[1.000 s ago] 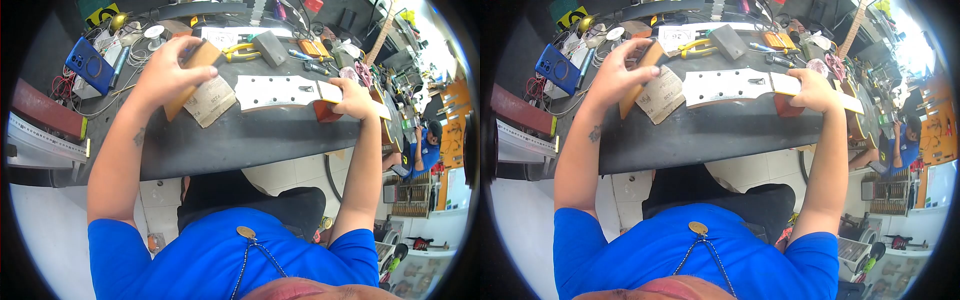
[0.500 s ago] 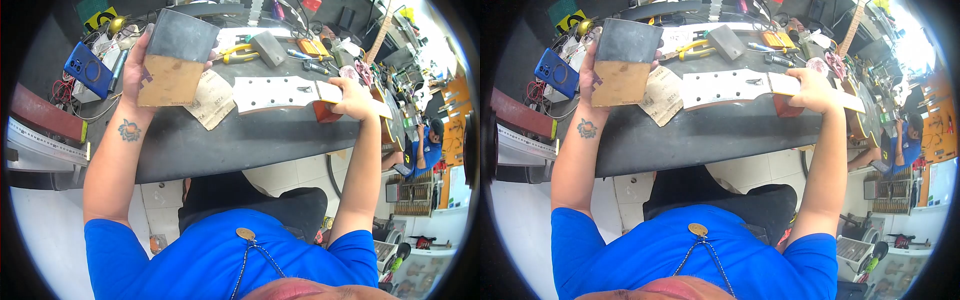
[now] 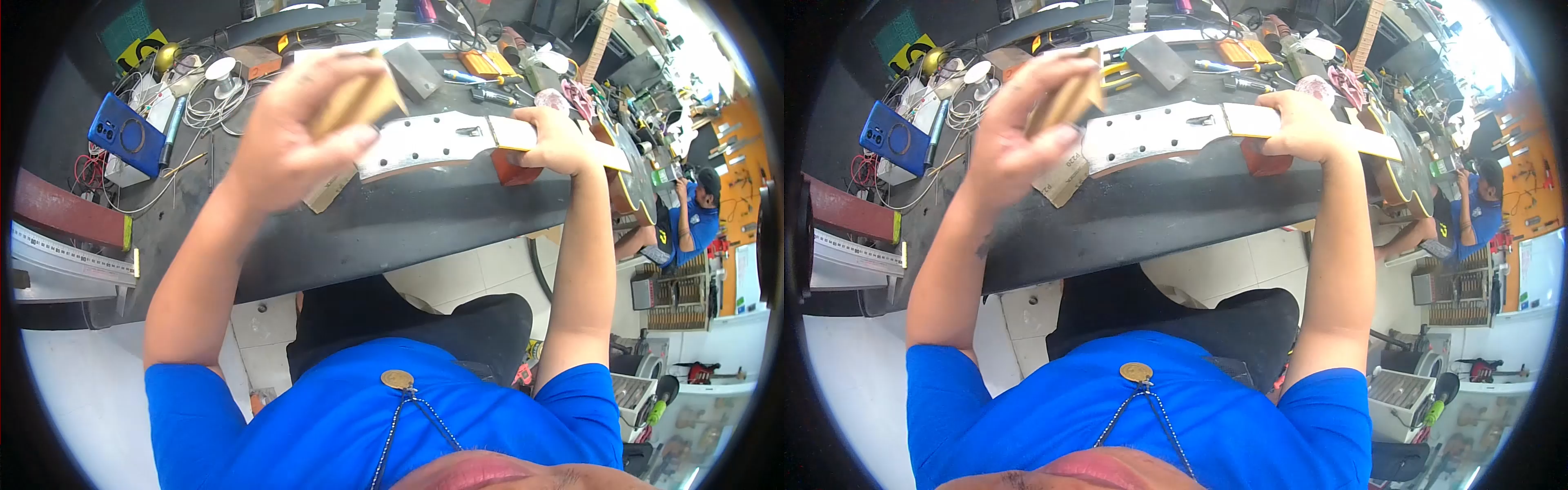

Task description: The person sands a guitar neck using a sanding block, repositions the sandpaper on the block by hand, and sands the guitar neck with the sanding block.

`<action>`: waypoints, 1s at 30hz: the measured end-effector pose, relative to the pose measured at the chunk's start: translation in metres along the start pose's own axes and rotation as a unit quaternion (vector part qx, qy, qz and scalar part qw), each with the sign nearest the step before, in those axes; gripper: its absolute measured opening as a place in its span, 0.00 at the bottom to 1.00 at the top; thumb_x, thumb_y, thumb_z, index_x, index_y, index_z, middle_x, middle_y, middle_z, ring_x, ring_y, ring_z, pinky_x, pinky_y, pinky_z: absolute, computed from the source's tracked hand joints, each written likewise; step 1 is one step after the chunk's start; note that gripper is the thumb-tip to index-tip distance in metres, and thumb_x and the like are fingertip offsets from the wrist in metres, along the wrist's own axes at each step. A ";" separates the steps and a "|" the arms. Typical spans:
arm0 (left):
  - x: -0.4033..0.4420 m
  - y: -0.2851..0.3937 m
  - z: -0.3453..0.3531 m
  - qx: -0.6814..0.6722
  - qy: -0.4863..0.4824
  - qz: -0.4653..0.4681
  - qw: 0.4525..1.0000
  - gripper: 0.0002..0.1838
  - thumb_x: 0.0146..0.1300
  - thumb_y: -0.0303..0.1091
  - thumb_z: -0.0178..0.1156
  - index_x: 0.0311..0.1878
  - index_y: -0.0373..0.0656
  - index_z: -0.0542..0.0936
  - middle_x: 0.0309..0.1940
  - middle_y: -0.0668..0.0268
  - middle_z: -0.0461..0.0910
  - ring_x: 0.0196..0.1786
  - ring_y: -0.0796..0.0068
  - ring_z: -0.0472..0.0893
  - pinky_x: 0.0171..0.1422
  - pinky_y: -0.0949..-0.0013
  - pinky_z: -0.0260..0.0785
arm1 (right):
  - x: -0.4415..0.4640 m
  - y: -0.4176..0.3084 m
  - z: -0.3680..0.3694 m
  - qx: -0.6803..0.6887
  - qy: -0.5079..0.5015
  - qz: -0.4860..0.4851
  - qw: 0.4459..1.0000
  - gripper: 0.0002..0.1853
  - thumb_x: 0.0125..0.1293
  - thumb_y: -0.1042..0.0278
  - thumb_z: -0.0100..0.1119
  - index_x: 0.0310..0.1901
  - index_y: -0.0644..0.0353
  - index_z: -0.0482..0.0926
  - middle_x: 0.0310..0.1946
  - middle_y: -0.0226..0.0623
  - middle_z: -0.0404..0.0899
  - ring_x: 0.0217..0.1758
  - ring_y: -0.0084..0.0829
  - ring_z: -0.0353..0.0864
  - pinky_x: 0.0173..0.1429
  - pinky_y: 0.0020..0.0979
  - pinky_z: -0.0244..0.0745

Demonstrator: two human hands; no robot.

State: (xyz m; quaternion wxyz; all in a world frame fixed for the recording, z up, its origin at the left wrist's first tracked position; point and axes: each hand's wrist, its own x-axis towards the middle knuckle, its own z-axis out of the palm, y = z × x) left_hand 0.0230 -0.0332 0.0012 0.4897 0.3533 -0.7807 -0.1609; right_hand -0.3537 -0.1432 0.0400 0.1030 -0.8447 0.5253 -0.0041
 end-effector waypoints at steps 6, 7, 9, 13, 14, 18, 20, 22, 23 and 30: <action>0.002 0.003 0.027 0.210 -0.139 0.020 0.967 0.36 0.58 0.44 0.77 0.71 0.49 0.83 0.75 0.38 0.73 0.78 0.36 0.72 0.84 0.45 0.63 | -0.003 0.003 0.002 0.021 0.021 -0.014 0.999 0.27 0.41 0.55 0.73 0.47 0.57 0.89 0.41 0.45 0.90 0.48 0.47 0.90 0.55 0.42 0.82; 0.008 0.003 0.024 0.206 -0.136 0.020 0.969 0.35 0.58 0.43 0.77 0.71 0.49 0.83 0.75 0.38 0.73 0.78 0.36 0.72 0.84 0.45 0.64 | -0.002 0.003 0.002 0.019 0.014 -0.015 1.000 0.27 0.41 0.55 0.73 0.46 0.57 0.89 0.40 0.45 0.90 0.48 0.47 0.90 0.55 0.43 0.82; 0.025 0.002 0.017 0.203 -0.072 0.046 0.976 0.34 0.58 0.40 0.76 0.69 0.47 0.84 0.75 0.42 0.75 0.75 0.44 0.77 0.81 0.50 0.67 | 0.000 0.002 -0.001 0.014 0.002 -0.018 1.000 0.26 0.41 0.56 0.73 0.45 0.57 0.88 0.39 0.45 0.90 0.47 0.48 0.90 0.54 0.43 0.81; 0.053 0.003 0.006 0.100 -0.002 0.065 0.993 0.33 0.58 0.43 0.78 0.68 0.46 0.85 0.71 0.43 0.78 0.72 0.45 0.79 0.78 0.50 0.70 | 0.001 0.004 -0.001 0.016 -0.002 -0.019 1.000 0.25 0.41 0.57 0.73 0.44 0.58 0.88 0.38 0.45 0.89 0.45 0.46 0.89 0.53 0.43 0.81; 0.048 0.000 0.014 0.123 -0.001 0.065 0.990 0.33 0.59 0.41 0.76 0.69 0.47 0.84 0.72 0.44 0.77 0.72 0.48 0.80 0.78 0.51 0.70 | 0.002 0.004 -0.001 0.015 -0.005 -0.015 1.000 0.26 0.41 0.58 0.73 0.45 0.59 0.87 0.38 0.45 0.89 0.45 0.45 0.89 0.54 0.42 0.81; 0.015 0.004 0.057 0.215 -0.158 0.029 0.963 0.34 0.59 0.45 0.76 0.70 0.49 0.84 0.76 0.36 0.72 0.79 0.34 0.71 0.82 0.44 0.66 | 0.000 0.004 -0.001 0.033 -0.010 -0.006 0.999 0.26 0.41 0.58 0.73 0.45 0.59 0.87 0.38 0.44 0.89 0.44 0.44 0.88 0.53 0.41 0.80; 0.016 0.003 0.055 0.208 -0.159 0.027 0.965 0.34 0.59 0.45 0.76 0.70 0.49 0.84 0.75 0.35 0.73 0.79 0.33 0.71 0.82 0.45 0.66 | 0.001 0.005 -0.002 0.027 -0.012 -0.007 1.000 0.25 0.41 0.58 0.73 0.45 0.59 0.87 0.37 0.44 0.88 0.44 0.43 0.88 0.53 0.41 0.80; 0.018 -0.001 0.050 0.217 -0.156 0.031 0.963 0.33 0.60 0.46 0.76 0.69 0.49 0.84 0.73 0.37 0.76 0.78 0.36 0.73 0.81 0.47 0.67 | 0.001 0.001 -0.003 0.016 -0.022 0.004 1.000 0.25 0.42 0.58 0.73 0.44 0.59 0.86 0.37 0.43 0.89 0.44 0.42 0.88 0.53 0.41 0.80; 0.021 -0.005 0.044 0.190 -0.138 0.010 0.972 0.33 0.60 0.45 0.76 0.69 0.48 0.84 0.72 0.38 0.78 0.76 0.39 0.75 0.80 0.49 0.68 | 0.002 0.002 -0.002 0.019 -0.017 0.002 1.000 0.25 0.41 0.58 0.73 0.45 0.58 0.87 0.38 0.44 0.89 0.45 0.44 0.88 0.53 0.42 0.81; 0.040 -0.051 -0.026 -0.044 -0.004 -0.154 0.987 0.23 0.71 0.37 0.68 0.67 0.40 0.85 0.59 0.63 0.87 0.61 0.74 0.83 0.69 0.67 0.74 | -0.002 0.005 0.004 0.017 0.015 -0.007 1.000 0.27 0.41 0.57 0.73 0.48 0.55 0.89 0.41 0.44 0.91 0.49 0.45 0.90 0.56 0.41 0.82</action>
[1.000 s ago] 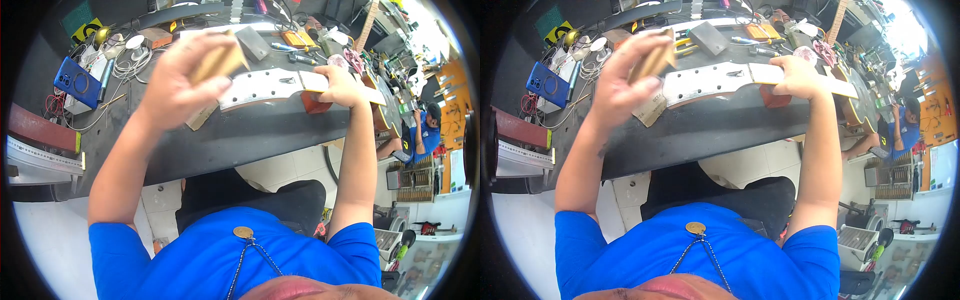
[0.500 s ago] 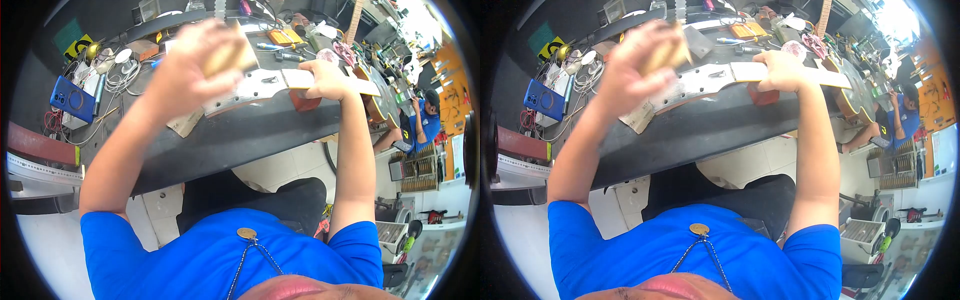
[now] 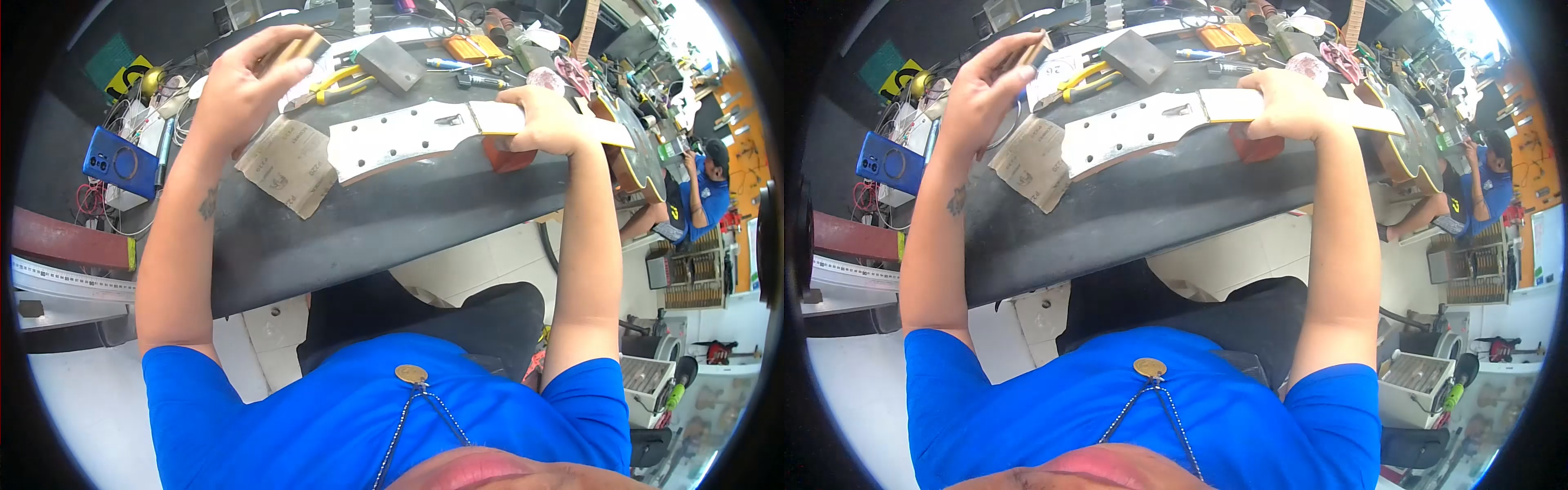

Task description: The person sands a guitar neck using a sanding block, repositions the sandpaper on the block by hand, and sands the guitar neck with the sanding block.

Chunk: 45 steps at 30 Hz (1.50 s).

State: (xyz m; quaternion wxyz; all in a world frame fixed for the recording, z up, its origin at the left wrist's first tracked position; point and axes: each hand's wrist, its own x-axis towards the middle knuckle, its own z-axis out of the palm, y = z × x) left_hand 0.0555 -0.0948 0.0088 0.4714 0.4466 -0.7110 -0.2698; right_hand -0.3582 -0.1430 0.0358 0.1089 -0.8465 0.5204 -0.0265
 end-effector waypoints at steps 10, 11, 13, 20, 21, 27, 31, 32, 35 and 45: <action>0.020 -0.070 -0.006 -0.240 -0.012 -0.023 0.970 0.17 0.80 0.38 0.54 0.54 0.35 0.86 0.46 0.66 0.88 0.48 0.77 0.83 0.57 0.69 0.76 | 0.002 -0.005 -0.001 0.027 -0.008 0.016 0.999 0.30 0.39 0.61 0.72 0.49 0.64 0.88 0.38 0.45 0.89 0.43 0.43 0.89 0.54 0.38 0.81; 0.020 -0.063 0.001 -0.262 0.008 -0.041 0.964 0.16 0.77 0.34 0.56 0.56 0.33 0.85 0.48 0.64 0.88 0.49 0.76 0.84 0.58 0.69 0.77 | 0.001 -0.002 0.000 0.020 -0.003 0.007 1.000 0.30 0.38 0.62 0.72 0.48 0.64 0.88 0.38 0.45 0.89 0.42 0.43 0.88 0.53 0.38 0.81; 0.013 -0.041 0.008 -0.307 0.048 -0.071 0.948 0.17 0.72 0.25 0.60 0.61 0.28 0.83 0.51 0.59 0.87 0.53 0.74 0.85 0.61 0.70 0.77 | -0.001 -0.005 0.000 0.026 0.021 0.008 0.999 0.29 0.37 0.63 0.72 0.47 0.64 0.88 0.37 0.45 0.89 0.42 0.42 0.88 0.52 0.38 0.81; -0.019 0.020 0.045 0.048 -0.088 0.104 0.989 0.30 0.60 0.39 0.72 0.68 0.44 0.85 0.63 0.58 0.85 0.65 0.64 0.83 0.73 0.62 0.72 | -0.001 -0.003 0.003 0.036 0.027 0.006 0.999 0.28 0.37 0.62 0.71 0.45 0.63 0.87 0.35 0.45 0.88 0.40 0.43 0.87 0.50 0.39 0.80; -0.025 0.027 0.053 0.114 -0.090 0.163 0.976 0.33 0.55 0.41 0.75 0.66 0.46 0.85 0.67 0.50 0.84 0.69 0.50 0.83 0.79 0.55 0.69 | -0.001 -0.004 0.001 0.032 0.024 0.005 0.999 0.28 0.37 0.61 0.71 0.45 0.63 0.87 0.35 0.45 0.87 0.40 0.43 0.87 0.50 0.39 0.80; -0.030 0.031 0.063 0.207 -0.100 0.171 0.958 0.32 0.53 0.41 0.77 0.63 0.44 0.85 0.67 0.45 0.83 0.70 0.42 0.82 0.78 0.50 0.71 | -0.002 -0.006 -0.002 0.029 0.009 0.005 1.000 0.28 0.38 0.60 0.71 0.46 0.61 0.88 0.37 0.44 0.88 0.43 0.43 0.87 0.52 0.39 0.80; -0.016 0.034 0.034 0.099 -0.011 0.082 0.992 0.29 0.56 0.37 0.76 0.64 0.44 0.86 0.64 0.54 0.85 0.64 0.56 0.85 0.72 0.59 0.73 | -0.004 -0.003 0.001 0.022 0.020 0.014 0.999 0.28 0.39 0.59 0.72 0.47 0.59 0.88 0.39 0.44 0.89 0.45 0.44 0.88 0.54 0.40 0.80; -0.017 0.034 0.035 0.117 -0.019 0.108 0.987 0.29 0.56 0.37 0.76 0.64 0.44 0.86 0.64 0.53 0.85 0.65 0.56 0.85 0.73 0.59 0.73 | -0.003 -0.002 0.001 0.023 0.024 0.009 0.999 0.27 0.39 0.60 0.72 0.46 0.59 0.88 0.38 0.42 0.88 0.44 0.43 0.88 0.53 0.40 0.80; -0.029 0.024 0.056 0.131 -0.064 0.152 0.978 0.31 0.55 0.39 0.77 0.64 0.47 0.86 0.67 0.46 0.83 0.72 0.48 0.80 0.78 0.52 0.69 | -0.001 0.003 0.004 0.028 0.035 -0.004 0.999 0.26 0.39 0.61 0.72 0.45 0.59 0.87 0.37 0.41 0.88 0.43 0.41 0.87 0.53 0.40 0.79; -0.041 0.039 0.081 0.269 -0.118 0.140 0.945 0.42 0.48 0.55 0.86 0.65 0.49 0.84 0.76 0.39 0.74 0.79 0.38 0.70 0.82 0.45 0.65 | -0.001 0.004 0.002 0.015 0.014 -0.009 1.000 0.24 0.42 0.60 0.72 0.43 0.60 0.88 0.33 0.43 0.87 0.39 0.43 0.87 0.47 0.41 0.81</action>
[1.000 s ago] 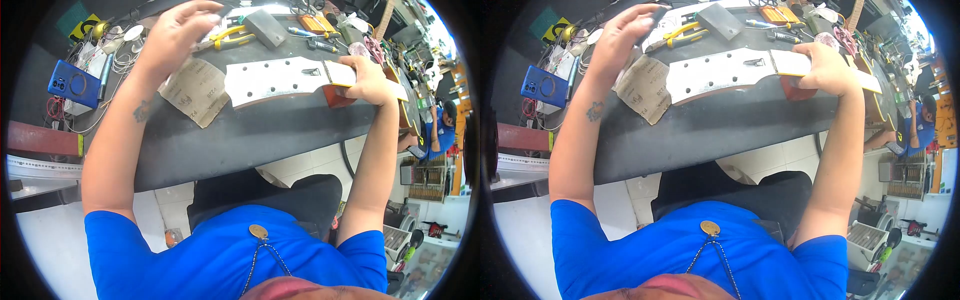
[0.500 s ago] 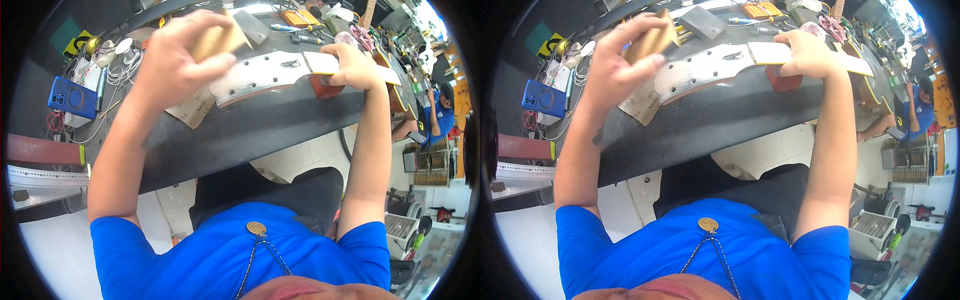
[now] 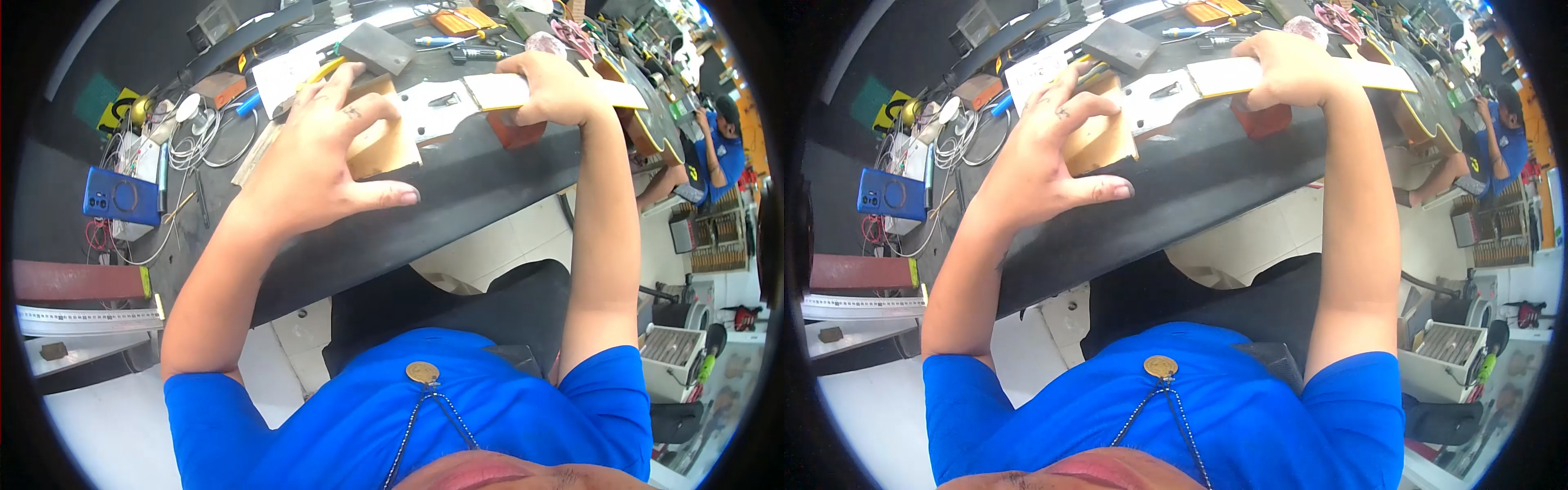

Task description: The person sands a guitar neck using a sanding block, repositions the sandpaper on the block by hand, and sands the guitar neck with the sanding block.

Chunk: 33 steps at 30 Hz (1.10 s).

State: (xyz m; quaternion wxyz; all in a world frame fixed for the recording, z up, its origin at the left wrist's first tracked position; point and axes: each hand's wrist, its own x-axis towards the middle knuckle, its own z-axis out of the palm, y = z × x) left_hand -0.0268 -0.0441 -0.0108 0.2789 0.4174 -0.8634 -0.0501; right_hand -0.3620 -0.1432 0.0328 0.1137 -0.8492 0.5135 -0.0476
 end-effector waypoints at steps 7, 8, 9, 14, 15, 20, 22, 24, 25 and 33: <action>0.003 -0.005 0.002 -0.032 0.019 -0.009 0.999 0.35 0.48 0.55 0.87 0.57 0.45 0.90 0.71 0.42 0.80 0.74 0.36 0.75 0.78 0.42 0.68 | -0.001 0.000 0.001 0.023 0.011 -0.019 0.999 0.27 0.42 0.64 0.72 0.48 0.64 0.88 0.37 0.46 0.89 0.42 0.43 0.89 0.49 0.40 0.82; 0.003 -0.006 0.003 -0.033 0.020 -0.001 0.999 0.35 0.48 0.55 0.87 0.56 0.45 0.90 0.71 0.42 0.80 0.74 0.36 0.75 0.78 0.42 0.68 | -0.001 0.001 0.003 0.022 0.011 -0.010 1.000 0.29 0.40 0.65 0.72 0.50 0.63 0.88 0.38 0.45 0.89 0.44 0.43 0.89 0.51 0.39 0.82; 0.003 -0.006 0.002 -0.035 0.020 0.007 0.999 0.35 0.48 0.55 0.87 0.56 0.45 0.90 0.71 0.42 0.79 0.74 0.37 0.76 0.78 0.42 0.68 | -0.002 0.000 0.004 0.020 0.027 -0.006 0.999 0.29 0.40 0.64 0.72 0.50 0.63 0.89 0.38 0.46 0.90 0.44 0.43 0.90 0.51 0.40 0.83; 0.005 -0.012 0.001 -0.006 0.012 0.050 0.999 0.37 0.46 0.54 0.88 0.58 0.45 0.90 0.71 0.41 0.79 0.71 0.38 0.79 0.77 0.43 0.69 | -0.009 -0.016 -0.011 0.018 -0.019 0.015 1.000 0.27 0.42 0.63 0.72 0.48 0.63 0.89 0.39 0.47 0.90 0.46 0.46 0.90 0.53 0.41 0.84; 0.005 -0.010 -0.002 -0.026 0.001 0.036 0.999 0.37 0.46 0.54 0.88 0.58 0.45 0.90 0.72 0.42 0.78 0.70 0.38 0.79 0.76 0.43 0.69 | -0.009 -0.014 -0.014 0.009 -0.029 -0.002 1.000 0.25 0.44 0.59 0.74 0.46 0.61 0.90 0.39 0.47 0.91 0.46 0.46 0.91 0.53 0.42 0.84; 0.003 -0.016 -0.001 -0.023 -0.012 0.052 0.998 0.42 0.43 0.56 0.88 0.61 0.45 0.88 0.72 0.43 0.75 0.65 0.40 0.81 0.74 0.44 0.72 | -0.009 -0.012 -0.017 0.007 -0.041 -0.006 0.999 0.25 0.45 0.53 0.75 0.44 0.59 0.91 0.39 0.45 0.92 0.45 0.45 0.92 0.52 0.42 0.84; 0.006 -0.012 -0.001 -0.009 -0.002 0.063 0.998 0.44 0.43 0.57 0.88 0.63 0.45 0.87 0.73 0.42 0.75 0.63 0.41 0.82 0.72 0.44 0.74 | -0.011 -0.013 -0.017 0.022 -0.040 -0.001 0.999 0.23 0.46 0.54 0.76 0.44 0.58 0.91 0.39 0.44 0.93 0.45 0.44 0.92 0.52 0.42 0.84; 0.008 -0.011 -0.002 0.025 -0.006 0.082 0.996 0.46 0.43 0.57 0.88 0.65 0.45 0.85 0.73 0.42 0.76 0.62 0.41 0.82 0.71 0.44 0.75 | -0.015 -0.016 -0.019 0.039 -0.043 0.013 0.998 0.23 0.46 0.54 0.76 0.43 0.58 0.92 0.38 0.44 0.93 0.44 0.44 0.92 0.51 0.42 0.84; 0.009 -0.012 -0.005 0.051 -0.017 0.095 0.994 0.46 0.43 0.57 0.88 0.65 0.44 0.85 0.73 0.42 0.76 0.63 0.40 0.83 0.70 0.45 0.76 | -0.014 -0.015 -0.017 0.031 -0.041 0.011 0.999 0.23 0.46 0.54 0.77 0.43 0.58 0.92 0.38 0.44 0.93 0.44 0.44 0.92 0.51 0.42 0.84; 0.006 -0.012 0.001 0.044 0.006 0.068 0.997 0.44 0.43 0.53 0.89 0.64 0.40 0.86 0.71 0.40 0.80 0.70 0.42 0.84 0.74 0.49 0.76 | -0.017 -0.012 -0.022 0.022 -0.046 -0.007 0.999 0.23 0.46 0.53 0.78 0.43 0.59 0.92 0.38 0.44 0.93 0.44 0.43 0.92 0.51 0.42 0.84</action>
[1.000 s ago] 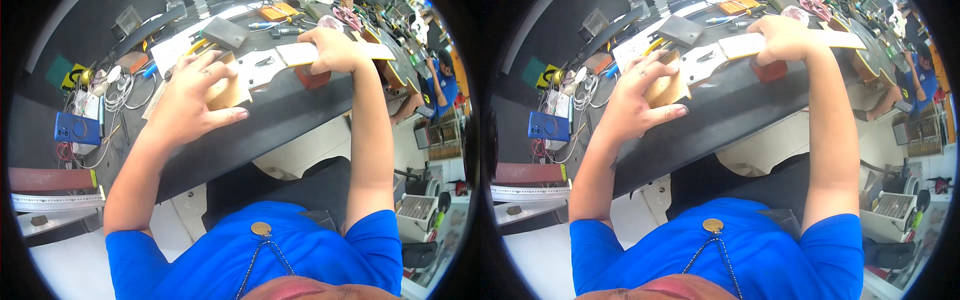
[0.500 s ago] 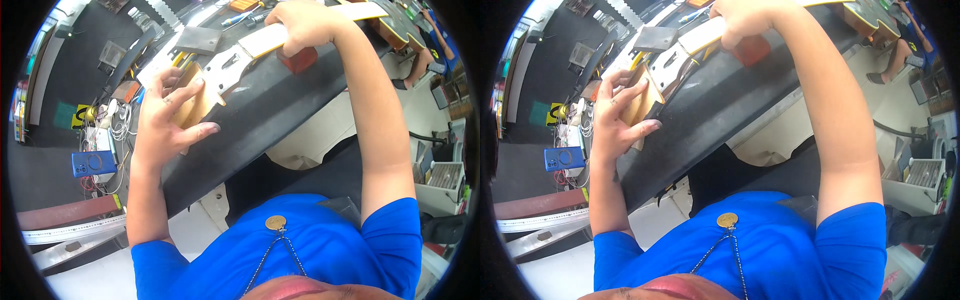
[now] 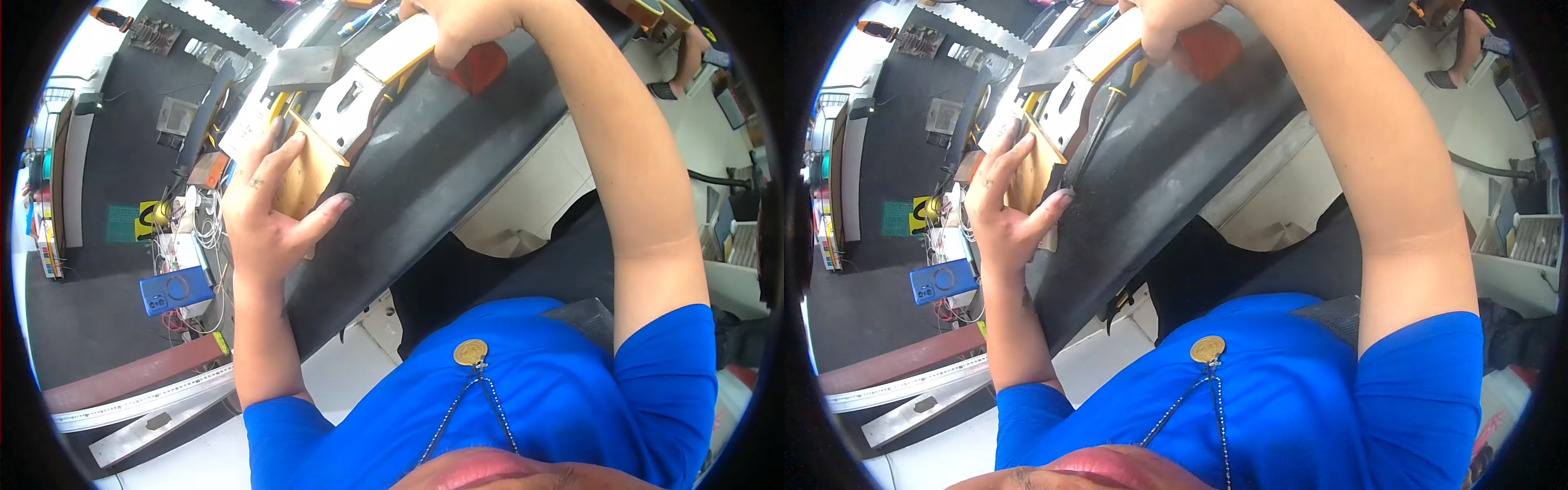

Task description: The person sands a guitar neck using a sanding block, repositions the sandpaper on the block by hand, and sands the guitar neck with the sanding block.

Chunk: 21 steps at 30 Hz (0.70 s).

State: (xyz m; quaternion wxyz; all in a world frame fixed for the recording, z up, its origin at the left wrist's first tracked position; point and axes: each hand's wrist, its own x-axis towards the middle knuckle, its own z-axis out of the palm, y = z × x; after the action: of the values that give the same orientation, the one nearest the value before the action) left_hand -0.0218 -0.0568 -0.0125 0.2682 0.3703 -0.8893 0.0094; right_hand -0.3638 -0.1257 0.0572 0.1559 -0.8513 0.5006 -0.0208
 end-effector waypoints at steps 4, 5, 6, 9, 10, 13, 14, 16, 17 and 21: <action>-0.003 -0.004 0.002 -0.006 0.009 0.013 1.000 0.43 0.43 0.49 0.90 0.64 0.39 0.88 0.73 0.37 0.78 0.69 0.41 0.84 0.74 0.50 0.76 | 0.002 -0.002 0.005 -0.018 0.011 0.012 1.000 0.23 0.47 0.53 0.79 0.43 0.59 0.92 0.38 0.44 0.93 0.44 0.43 0.92 0.51 0.41 0.84; -0.003 -0.005 0.002 -0.005 0.009 0.018 1.000 0.43 0.43 0.48 0.90 0.64 0.38 0.88 0.73 0.36 0.78 0.70 0.41 0.84 0.74 0.50 0.76 | 0.000 -0.005 0.003 -0.013 0.009 0.021 1.000 0.23 0.47 0.53 0.79 0.43 0.59 0.92 0.38 0.44 0.93 0.44 0.42 0.92 0.51 0.41 0.84; -0.003 -0.005 0.003 -0.017 0.012 0.010 1.000 0.43 0.43 0.48 0.90 0.64 0.37 0.87 0.73 0.36 0.78 0.70 0.42 0.84 0.75 0.51 0.75 | -0.002 -0.007 0.002 -0.008 0.006 0.029 1.000 0.24 0.47 0.53 0.79 0.43 0.59 0.92 0.38 0.44 0.93 0.44 0.42 0.92 0.51 0.41 0.84; -0.003 -0.001 0.003 -0.079 0.004 -0.044 0.996 0.43 0.45 0.47 0.90 0.64 0.36 0.87 0.73 0.35 0.77 0.72 0.44 0.82 0.77 0.52 0.73 | -0.001 -0.007 0.003 -0.009 0.011 0.025 1.000 0.24 0.47 0.53 0.79 0.44 0.59 0.93 0.39 0.43 0.93 0.44 0.42 0.92 0.51 0.41 0.84; -0.004 0.001 0.002 -0.115 -0.009 -0.083 0.990 0.42 0.46 0.47 0.90 0.64 0.35 0.87 0.73 0.35 0.77 0.73 0.44 0.81 0.78 0.53 0.72 | -0.001 -0.007 0.003 -0.008 0.008 0.024 1.000 0.24 0.47 0.53 0.79 0.44 0.59 0.93 0.39 0.43 0.93 0.44 0.41 0.92 0.51 0.40 0.83; -0.005 0.006 0.001 -0.164 -0.015 -0.124 0.979 0.41 0.48 0.45 0.90 0.64 0.34 0.86 0.73 0.35 0.77 0.76 0.46 0.79 0.80 0.52 0.69 | 0.000 -0.006 0.003 -0.004 0.000 0.023 1.000 0.24 0.47 0.53 0.79 0.44 0.58 0.93 0.39 0.43 0.93 0.44 0.41 0.92 0.51 0.40 0.83; -0.004 0.007 0.001 -0.170 -0.011 -0.125 0.977 0.40 0.49 0.44 0.90 0.64 0.34 0.86 0.73 0.35 0.77 0.76 0.46 0.79 0.81 0.52 0.68 | 0.001 -0.005 0.003 -0.003 -0.002 0.024 1.000 0.23 0.47 0.53 0.79 0.44 0.58 0.93 0.39 0.43 0.93 0.44 0.41 0.92 0.51 0.40 0.83; -0.005 0.008 0.003 -0.145 -0.001 -0.103 0.984 0.39 0.50 0.43 0.89 0.63 0.33 0.86 0.73 0.35 0.77 0.76 0.45 0.79 0.80 0.52 0.68 | 0.000 -0.006 0.003 -0.003 0.003 0.026 1.000 0.23 0.47 0.53 0.79 0.44 0.58 0.93 0.39 0.43 0.93 0.44 0.41 0.92 0.51 0.41 0.83; -0.005 0.008 0.004 -0.132 0.004 -0.092 0.987 0.39 0.50 0.43 0.89 0.63 0.32 0.86 0.73 0.35 0.77 0.76 0.45 0.79 0.80 0.51 0.68 | -0.002 -0.007 0.003 -0.003 0.009 0.027 1.000 0.23 0.47 0.53 0.79 0.44 0.58 0.93 0.38 0.43 0.93 0.44 0.41 0.92 0.50 0.41 0.83; -0.006 0.006 0.005 -0.109 0.005 -0.065 0.992 0.36 0.53 0.42 0.86 0.63 0.31 0.86 0.72 0.33 0.77 0.75 0.43 0.79 0.80 0.51 0.68 | -0.002 -0.006 0.004 -0.007 0.014 0.020 1.000 0.23 0.47 0.53 0.79 0.44 0.57 0.93 0.38 0.43 0.93 0.43 0.42 0.92 0.50 0.41 0.83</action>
State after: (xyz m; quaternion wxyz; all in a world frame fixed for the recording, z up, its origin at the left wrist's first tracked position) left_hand -0.0250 -0.0497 -0.0184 0.3110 0.3955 -0.8580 -0.1029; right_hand -0.3589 -0.1203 0.0550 0.1430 -0.8419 0.5196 -0.0258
